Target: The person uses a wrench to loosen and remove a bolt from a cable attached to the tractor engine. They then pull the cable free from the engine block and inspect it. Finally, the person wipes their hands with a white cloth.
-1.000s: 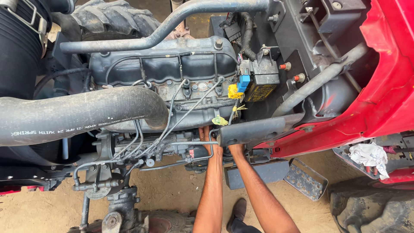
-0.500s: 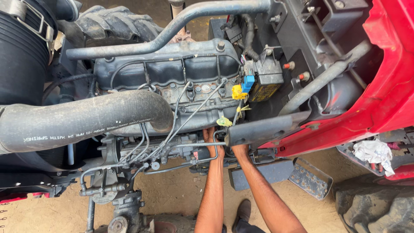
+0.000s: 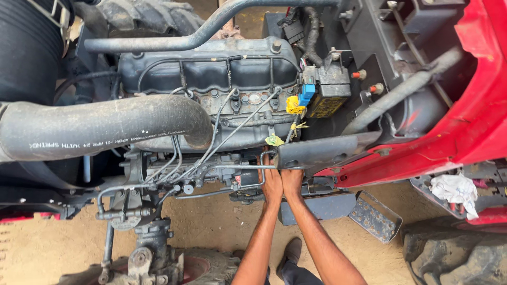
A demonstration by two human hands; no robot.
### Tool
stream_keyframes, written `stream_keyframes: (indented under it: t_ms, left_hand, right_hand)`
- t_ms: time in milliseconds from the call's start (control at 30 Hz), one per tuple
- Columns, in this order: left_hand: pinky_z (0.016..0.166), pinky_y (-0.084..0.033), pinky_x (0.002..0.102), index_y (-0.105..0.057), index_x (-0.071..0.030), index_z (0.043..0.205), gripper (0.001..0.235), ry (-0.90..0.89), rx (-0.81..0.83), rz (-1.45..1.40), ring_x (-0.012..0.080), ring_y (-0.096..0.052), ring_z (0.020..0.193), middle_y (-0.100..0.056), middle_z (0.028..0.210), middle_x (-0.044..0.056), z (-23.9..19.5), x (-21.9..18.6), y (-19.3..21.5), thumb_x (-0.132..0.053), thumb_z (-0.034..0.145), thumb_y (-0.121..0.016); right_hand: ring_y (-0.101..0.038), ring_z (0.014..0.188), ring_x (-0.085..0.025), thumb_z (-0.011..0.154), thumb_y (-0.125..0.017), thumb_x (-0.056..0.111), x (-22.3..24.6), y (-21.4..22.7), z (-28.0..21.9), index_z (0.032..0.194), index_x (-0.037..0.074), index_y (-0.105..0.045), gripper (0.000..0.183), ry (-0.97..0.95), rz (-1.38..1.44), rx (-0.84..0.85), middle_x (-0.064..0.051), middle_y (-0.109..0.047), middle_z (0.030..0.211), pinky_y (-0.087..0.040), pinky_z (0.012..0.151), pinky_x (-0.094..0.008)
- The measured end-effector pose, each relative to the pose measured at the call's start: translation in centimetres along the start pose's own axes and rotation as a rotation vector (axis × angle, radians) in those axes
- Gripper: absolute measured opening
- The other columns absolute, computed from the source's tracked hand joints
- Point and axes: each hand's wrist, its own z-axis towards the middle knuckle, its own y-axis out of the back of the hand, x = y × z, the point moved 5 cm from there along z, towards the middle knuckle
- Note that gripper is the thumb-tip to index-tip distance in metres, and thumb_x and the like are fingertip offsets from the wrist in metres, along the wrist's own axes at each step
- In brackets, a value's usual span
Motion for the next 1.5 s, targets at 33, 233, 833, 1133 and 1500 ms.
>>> stream_keyframes:
  t_ms: [33,233,833,1133,1500]
  left_hand:
    - [0.111,-0.039,0.055,-0.049,-0.007,0.151,0.048,0.045,0.032,0.021,0.0495,-0.045,0.138,-0.052,0.152,0.022,0.0,-0.7,0.8,-0.018,0.105,-0.046]
    - [0.096,-0.050,0.051,-0.043,-0.013,0.152,0.060,0.247,0.273,0.228,0.0419,-0.060,0.119,-0.057,0.142,0.016,1.4,-3.4,2.5,-0.022,0.095,-0.058]
    - [0.103,-0.047,0.052,-0.055,0.006,0.137,0.050,-0.073,-0.046,0.068,0.0463,-0.060,0.124,-0.060,0.138,0.029,2.1,-1.1,0.0,-0.017,0.093,-0.066]
    - [0.102,-0.048,0.051,-0.053,0.000,0.145,0.060,0.101,-0.027,-0.036,0.0436,-0.060,0.121,-0.062,0.131,0.028,1.5,0.4,-0.8,-0.019,0.089,-0.068]
    - [0.112,-0.039,0.051,-0.049,0.000,0.146,0.056,0.035,-0.006,-0.004,0.0434,-0.050,0.134,-0.052,0.148,0.026,1.1,2.8,-1.9,-0.015,0.094,-0.063]
  right_hand:
    - [-0.070,0.097,-0.029,0.088,-0.065,0.004,-0.2,0.0,0.0,0.112,-0.005,-0.066,0.026,-0.007,0.038,0.011,-0.017,-0.073,0.103,-0.053,0.085,-0.044]
    - [-0.067,0.096,-0.029,0.089,-0.066,0.005,-3.0,-0.8,0.4,0.108,-0.004,-0.067,0.021,0.022,0.033,0.070,-0.015,-0.072,0.102,-0.051,0.084,-0.043]
    - [-0.064,0.098,-0.019,0.095,-0.066,0.012,-6.5,-2.5,0.8,0.112,0.005,-0.063,0.019,-0.293,0.432,0.157,-0.007,-0.067,0.107,-0.054,0.084,-0.036]
    - [-0.066,0.098,-0.019,0.097,-0.065,0.018,-5.8,-3.3,0.4,0.113,0.007,-0.064,0.019,-0.435,0.684,0.073,-0.006,-0.069,0.107,-0.055,0.085,-0.036]
    - [-0.068,0.097,-0.020,0.099,-0.063,0.026,-9.1,-4.0,0.6,0.113,0.010,-0.064,0.021,-0.702,1.244,-0.029,-0.004,-0.070,0.106,-0.057,0.085,-0.036]
